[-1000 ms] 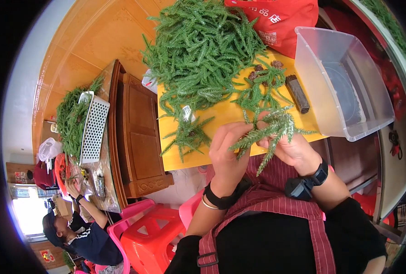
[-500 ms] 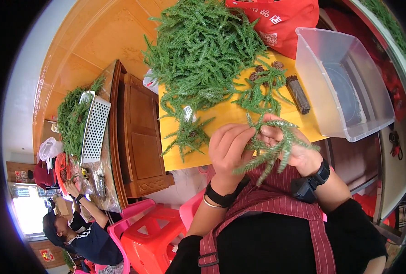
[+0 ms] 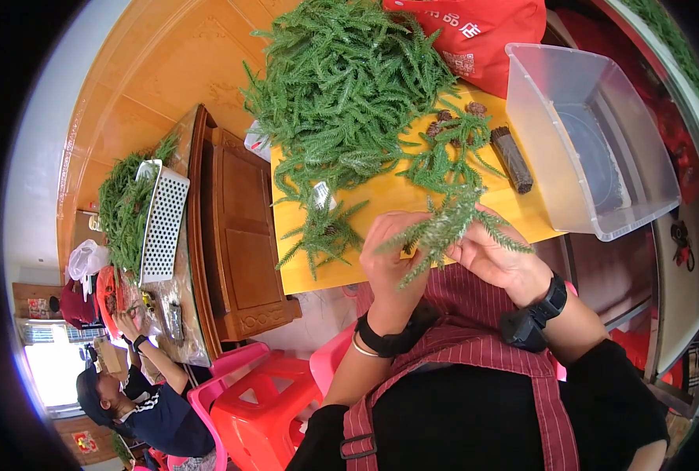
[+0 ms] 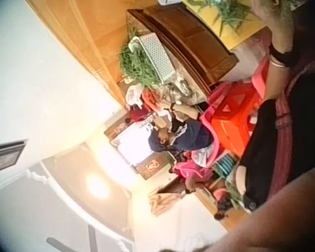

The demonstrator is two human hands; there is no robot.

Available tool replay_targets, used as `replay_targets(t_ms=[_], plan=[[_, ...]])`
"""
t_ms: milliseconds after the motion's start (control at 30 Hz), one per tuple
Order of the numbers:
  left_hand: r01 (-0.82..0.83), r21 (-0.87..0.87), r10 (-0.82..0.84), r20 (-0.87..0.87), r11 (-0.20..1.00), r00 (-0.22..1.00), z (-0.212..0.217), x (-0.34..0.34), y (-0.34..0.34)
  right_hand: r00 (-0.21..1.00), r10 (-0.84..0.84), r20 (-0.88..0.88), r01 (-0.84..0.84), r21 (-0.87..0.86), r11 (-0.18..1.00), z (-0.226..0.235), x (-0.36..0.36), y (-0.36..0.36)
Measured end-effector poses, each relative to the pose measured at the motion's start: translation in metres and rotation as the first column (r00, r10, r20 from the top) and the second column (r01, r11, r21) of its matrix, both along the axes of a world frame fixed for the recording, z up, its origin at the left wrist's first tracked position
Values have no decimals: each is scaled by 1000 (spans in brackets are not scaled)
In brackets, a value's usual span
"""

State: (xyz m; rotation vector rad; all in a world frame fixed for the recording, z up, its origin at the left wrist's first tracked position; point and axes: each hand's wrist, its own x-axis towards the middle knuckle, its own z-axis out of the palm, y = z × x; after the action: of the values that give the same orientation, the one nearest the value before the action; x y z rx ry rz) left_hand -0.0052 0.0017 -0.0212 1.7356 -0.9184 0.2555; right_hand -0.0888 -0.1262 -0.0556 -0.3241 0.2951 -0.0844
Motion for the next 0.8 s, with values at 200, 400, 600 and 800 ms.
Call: replay_targets(t_ms=[200,400,600,800], plan=[[-39,71,46,-107,997,993,-9,0,3,996,-48,-73,36,-155,987,13,3,2],[-34,-120,-12,-367,992,930,-26,0,1,994,-80,-70,54,-319,946,21,2,3],[61,-233,-188,-572,970,799,-11,-4,0,998,-57,-7,48,-451,891,32,4,1],[135,-318,-332,-719,938,610,7,-1,3,999,-41,9,36,-675,737,42,6,-2]])
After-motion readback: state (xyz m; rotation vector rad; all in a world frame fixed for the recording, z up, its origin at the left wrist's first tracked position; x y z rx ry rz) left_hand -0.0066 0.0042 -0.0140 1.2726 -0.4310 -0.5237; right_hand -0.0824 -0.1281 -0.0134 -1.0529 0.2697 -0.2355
